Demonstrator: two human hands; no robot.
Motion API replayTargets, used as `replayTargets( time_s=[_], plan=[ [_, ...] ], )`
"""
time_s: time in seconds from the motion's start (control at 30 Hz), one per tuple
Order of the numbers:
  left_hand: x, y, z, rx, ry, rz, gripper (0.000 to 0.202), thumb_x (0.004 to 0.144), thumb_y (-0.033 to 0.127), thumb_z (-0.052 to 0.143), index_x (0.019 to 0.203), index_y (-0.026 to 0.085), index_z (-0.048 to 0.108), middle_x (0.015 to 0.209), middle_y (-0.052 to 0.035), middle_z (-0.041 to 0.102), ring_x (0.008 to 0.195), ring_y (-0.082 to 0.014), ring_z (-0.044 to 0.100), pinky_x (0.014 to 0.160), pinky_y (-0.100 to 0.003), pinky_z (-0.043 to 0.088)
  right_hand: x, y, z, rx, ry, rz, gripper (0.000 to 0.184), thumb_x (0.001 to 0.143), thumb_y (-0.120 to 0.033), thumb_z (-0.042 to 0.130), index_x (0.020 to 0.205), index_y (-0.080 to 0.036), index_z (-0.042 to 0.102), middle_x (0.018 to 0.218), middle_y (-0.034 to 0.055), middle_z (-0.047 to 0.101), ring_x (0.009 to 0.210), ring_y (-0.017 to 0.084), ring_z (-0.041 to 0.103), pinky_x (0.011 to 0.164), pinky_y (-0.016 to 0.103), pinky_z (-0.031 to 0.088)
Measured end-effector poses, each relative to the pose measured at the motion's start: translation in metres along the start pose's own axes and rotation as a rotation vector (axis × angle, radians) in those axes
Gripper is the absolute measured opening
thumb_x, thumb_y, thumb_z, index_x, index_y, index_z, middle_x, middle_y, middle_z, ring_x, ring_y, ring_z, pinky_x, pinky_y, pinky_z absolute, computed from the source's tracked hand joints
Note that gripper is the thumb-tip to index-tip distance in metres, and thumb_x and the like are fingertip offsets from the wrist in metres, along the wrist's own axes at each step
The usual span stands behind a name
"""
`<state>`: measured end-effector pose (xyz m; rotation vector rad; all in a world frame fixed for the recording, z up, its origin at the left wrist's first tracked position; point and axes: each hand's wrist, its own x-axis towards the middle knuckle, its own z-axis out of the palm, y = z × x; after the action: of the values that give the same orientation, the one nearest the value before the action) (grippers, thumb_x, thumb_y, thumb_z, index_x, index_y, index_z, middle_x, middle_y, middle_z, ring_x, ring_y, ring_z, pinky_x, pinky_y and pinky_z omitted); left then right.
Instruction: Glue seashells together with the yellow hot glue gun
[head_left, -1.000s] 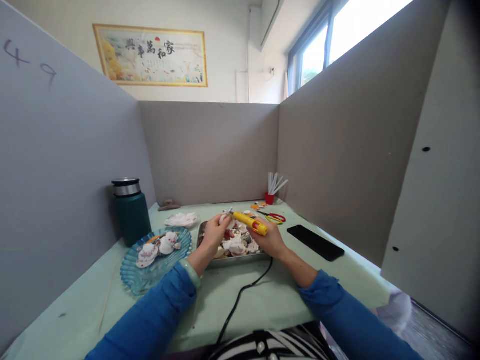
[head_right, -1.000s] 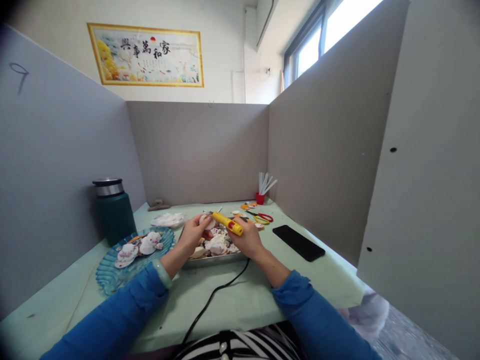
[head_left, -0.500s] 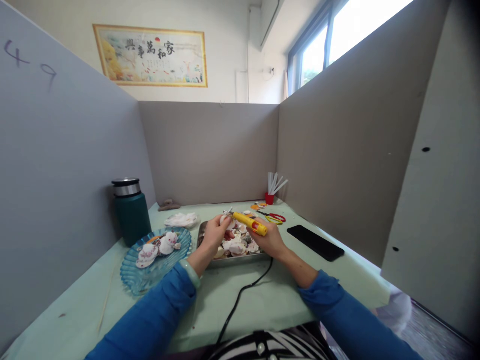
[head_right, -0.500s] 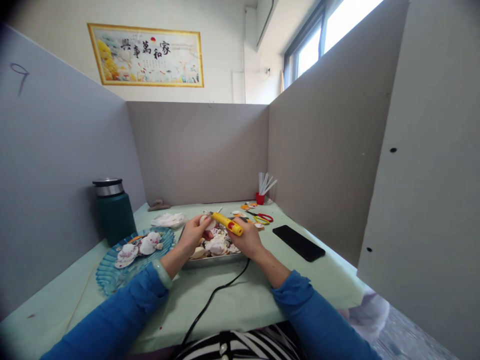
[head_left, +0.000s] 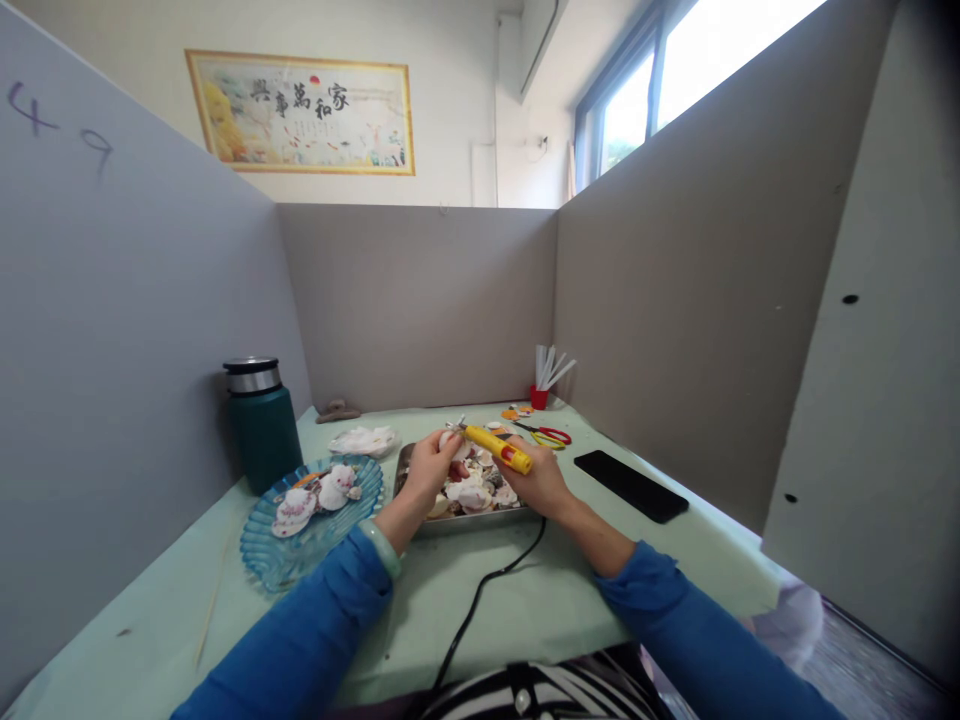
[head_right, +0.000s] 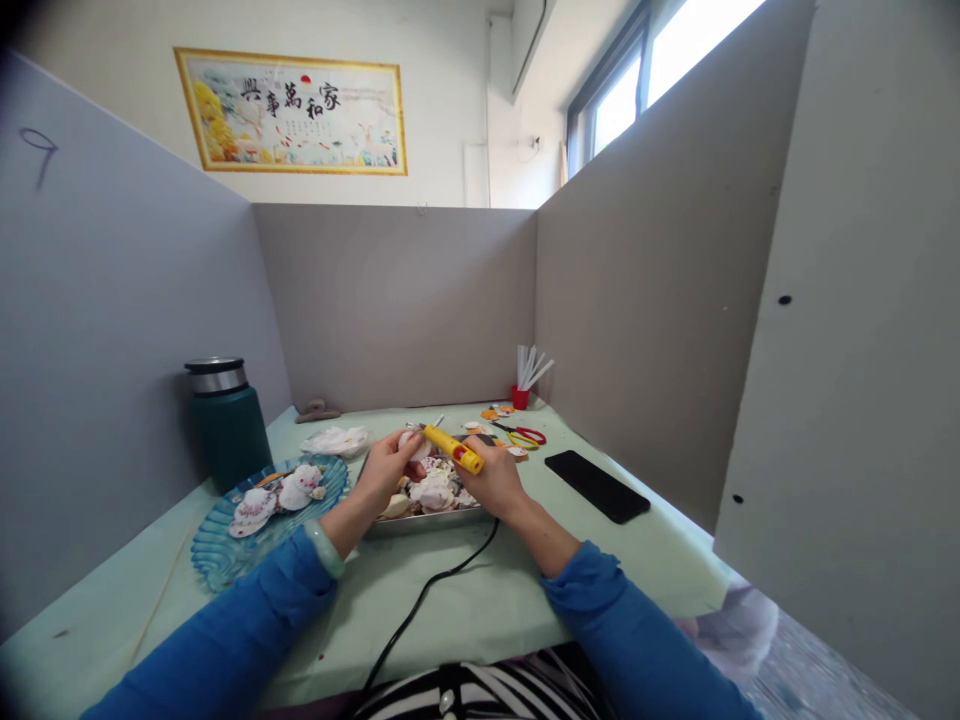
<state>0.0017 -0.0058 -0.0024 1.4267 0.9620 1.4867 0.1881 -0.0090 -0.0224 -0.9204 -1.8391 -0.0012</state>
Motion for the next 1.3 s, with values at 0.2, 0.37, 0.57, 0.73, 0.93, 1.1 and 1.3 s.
replayTargets(
  time_s=[0.2, 0.37, 0.57, 0.73, 0.93, 1.1, 1.3],
  plan=[
    [0.001, 0.0022, -0.001, -0.034, 0.058, -0.039, 0.046, 0.063, 0.057, 0.072, 0.074, 0.017, 0.054, 0.047, 0.0036, 0.054, 0.039, -0.0107, 0.053, 0.039, -0.019, 0.04, 0.0018, 0.0005, -0.0004, 0.012, 0.076, 0.004, 0.018, 0.084, -0.035, 0.055, 0.074, -0.021, 0.057, 0.066, 0.0013, 0.06, 0.057, 0.015, 0.053, 0.056, 0.024, 0.041],
    [0.0014, 0.0013, -0.0006, -0.032, 0.054, -0.019, 0.047, 0.063, 0.058, 0.072, 0.075, 0.016, 0.054, 0.047, 0.003, 0.054, 0.039, -0.011, 0.053, 0.039, -0.019, 0.039, 0.0021, 0.0009, -0.0001, 0.018, 0.013, 0.006, 0.015, 0.084, -0.033, 0.055, 0.076, -0.021, 0.058, 0.063, 0.0005, 0.059, 0.056, 0.015, 0.053, 0.055, 0.024, 0.04],
    [0.0016, 0.0008, -0.0009, -0.042, 0.057, -0.019, 0.047, 0.063, 0.058, 0.072, 0.075, 0.016, 0.054, 0.048, 0.0032, 0.055, 0.039, -0.0105, 0.053, 0.039, -0.019, 0.038, 0.0015, 0.0027, 0.001, 0.01, 0.048, 0.008, 0.017, 0.084, -0.034, 0.055, 0.076, -0.02, 0.058, 0.065, 0.001, 0.06, 0.057, 0.015, 0.054, 0.055, 0.024, 0.04],
    [0.0017, 0.0013, -0.0006, -0.05, 0.056, -0.015, 0.046, 0.063, 0.057, 0.073, 0.074, 0.016, 0.055, 0.047, 0.0031, 0.055, 0.038, -0.0106, 0.053, 0.039, -0.019, 0.039, 0.0012, 0.0036, 0.0014, 0.011, 0.034, 0.0, 0.016, 0.084, -0.035, 0.055, 0.076, -0.021, 0.058, 0.064, 0.0006, 0.061, 0.056, 0.015, 0.054, 0.055, 0.024, 0.04],
    [0.0028, 0.0007, -0.0021, -0.065, 0.131, -0.017, 0.044, 0.065, 0.052, 0.074, 0.079, 0.015, 0.056, 0.056, 0.0024, 0.059, 0.041, -0.0105, 0.056, 0.039, -0.019, 0.041, 0.0015, 0.0011, -0.0001, 0.013, 0.013, 0.002, 0.017, 0.083, -0.035, 0.055, 0.076, -0.021, 0.058, 0.062, -0.0001, 0.058, 0.054, 0.014, 0.053, 0.054, 0.023, 0.039],
    [0.004, -0.0007, -0.0032, -0.093, 0.136, 0.007, 0.042, 0.066, 0.051, 0.072, 0.081, 0.015, 0.056, 0.059, 0.0035, 0.058, 0.042, -0.0102, 0.057, 0.04, -0.019, 0.041, 0.0016, 0.001, -0.0001, 0.009, -0.002, 0.012, 0.017, 0.083, -0.036, 0.055, 0.077, -0.02, 0.061, 0.061, -0.0003, 0.058, 0.053, 0.014, 0.053, 0.053, 0.023, 0.039],
    [0.0046, -0.0029, -0.0036, -0.088, 0.133, 0.022, 0.041, 0.067, 0.051, 0.071, 0.082, 0.016, 0.056, 0.059, 0.0039, 0.057, 0.042, -0.0101, 0.057, 0.04, -0.019, 0.041, 0.0015, 0.0029, 0.0013, 0.008, 0.008, 0.001, 0.017, 0.083, -0.036, 0.055, 0.077, -0.021, 0.061, 0.062, 0.0001, 0.059, 0.055, 0.014, 0.053, 0.054, 0.023, 0.04]
  ],
)
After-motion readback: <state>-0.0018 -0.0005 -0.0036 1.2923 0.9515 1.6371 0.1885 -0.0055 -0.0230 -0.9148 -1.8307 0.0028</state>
